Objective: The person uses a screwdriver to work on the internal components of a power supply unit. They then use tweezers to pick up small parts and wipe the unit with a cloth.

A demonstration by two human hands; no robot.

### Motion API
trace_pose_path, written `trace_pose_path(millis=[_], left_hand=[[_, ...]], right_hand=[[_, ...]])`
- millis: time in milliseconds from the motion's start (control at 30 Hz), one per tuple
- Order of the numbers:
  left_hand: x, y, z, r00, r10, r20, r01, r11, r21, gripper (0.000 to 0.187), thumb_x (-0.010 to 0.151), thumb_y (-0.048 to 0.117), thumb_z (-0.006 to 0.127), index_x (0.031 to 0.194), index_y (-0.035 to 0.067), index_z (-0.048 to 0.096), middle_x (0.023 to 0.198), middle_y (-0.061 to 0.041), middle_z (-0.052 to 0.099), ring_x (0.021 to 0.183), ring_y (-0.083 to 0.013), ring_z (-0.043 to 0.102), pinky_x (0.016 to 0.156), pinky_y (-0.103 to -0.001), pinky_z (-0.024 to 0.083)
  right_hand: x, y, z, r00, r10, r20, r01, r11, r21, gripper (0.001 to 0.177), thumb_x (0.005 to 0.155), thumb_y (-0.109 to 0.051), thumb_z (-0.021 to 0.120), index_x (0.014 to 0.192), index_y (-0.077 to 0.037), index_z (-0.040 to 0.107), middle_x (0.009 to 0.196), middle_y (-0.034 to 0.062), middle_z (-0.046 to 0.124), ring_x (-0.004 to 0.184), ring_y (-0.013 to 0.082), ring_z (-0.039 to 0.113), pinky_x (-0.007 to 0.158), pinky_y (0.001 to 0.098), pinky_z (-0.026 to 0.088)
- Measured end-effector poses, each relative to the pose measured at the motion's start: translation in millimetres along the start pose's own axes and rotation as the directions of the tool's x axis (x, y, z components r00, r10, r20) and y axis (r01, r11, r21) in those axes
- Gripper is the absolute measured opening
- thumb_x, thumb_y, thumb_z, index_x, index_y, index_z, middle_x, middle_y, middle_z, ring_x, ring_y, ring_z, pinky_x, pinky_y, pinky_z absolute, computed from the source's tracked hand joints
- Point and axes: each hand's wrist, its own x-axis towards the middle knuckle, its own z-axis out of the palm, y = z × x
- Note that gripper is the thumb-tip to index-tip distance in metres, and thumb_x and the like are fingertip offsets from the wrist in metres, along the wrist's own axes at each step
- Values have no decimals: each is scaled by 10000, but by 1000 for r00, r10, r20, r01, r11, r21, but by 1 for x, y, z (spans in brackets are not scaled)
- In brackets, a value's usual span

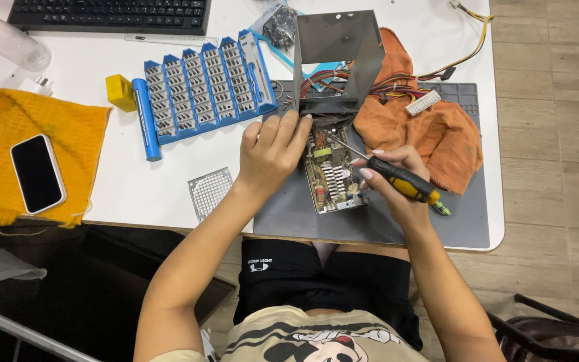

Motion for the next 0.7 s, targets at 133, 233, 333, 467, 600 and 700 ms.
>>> trace_pose_path(millis=[133, 233, 333, 467, 600, 700], left_hand=[[13, 3, 4, 1000, 6, -2, -6, 1000, 31, 79, 1015, 144, 705, 940, 166, 717, 900, -3, 613, 800, -155, 500, 784, -307, 343], [19, 3, 8, 1000, 7, 13, -8, 999, 34, 94, 1019, 129, 693, 926, 134, 710, 895, -25, 591, 812, -167, 490, 781, -316, 341], [24, 5, 4, 999, 11, 47, -15, 997, 71, 73, 1000, 111, 716, 927, 111, 722, 885, -34, 571, 823, -175, 483, 782, -333, 332], [30, 7, 2, 991, 20, 135, -33, 995, 93, 81, 1001, 79, 696, 1041, 110, 760, 879, -28, 531, 847, -179, 448, 812, -348, 307], [27, 7, 14, 993, 65, 101, -77, 990, 121, 97, 960, 62, 725, 866, 85, 713, 813, -19, 481, 809, -172, 407, 798, -352, 300], [27, 4, 16, 990, 95, 102, -110, 982, 154, 175, 948, 36, 700, 785, 97, 677, 791, -6, 445, 800, -176, 388, 787, -353, 294]], right_hand=[[-2, 19, -14, 998, 40, -43, -33, 990, 137, 284, 943, 18, 750, 1150, 57, 558, 974, 293, 748, 632, 191, 714, 567, 268, 567], [-6, 27, -25, 994, 85, -73, -65, 969, 238, 292, 930, 16, 746, 1138, 40, 542, 936, 313, 725, 599, 218, 697, 547, 289, 551], [-10, 31, -35, 992, 113, -48, -90, 937, 336, 289, 935, -28, 743, 1152, -6, 553, 932, 301, 722, 638, 224, 685, 572, 289, 553], [-16, 36, -49, 994, 105, -19, -87, 896, 436, 296, 905, -32, 721, 1148, -28, 553, 881, 336, 710, 581, 270, 667, 558, 301, 530], [-24, 40, -65, 996, 90, -28, -70, 903, 423, 300, 879, -36, 717, 1117, -19, 536, 833, 363, 672, 564, 294, 652, 532, 308, 537], [-28, 33, -75, 997, 71, -28, -52, 904, 423, 301, 819, -7, 728, 1051, 13, 539, 776, 396, 642, 513, 333, 646, 495, 331, 530]])
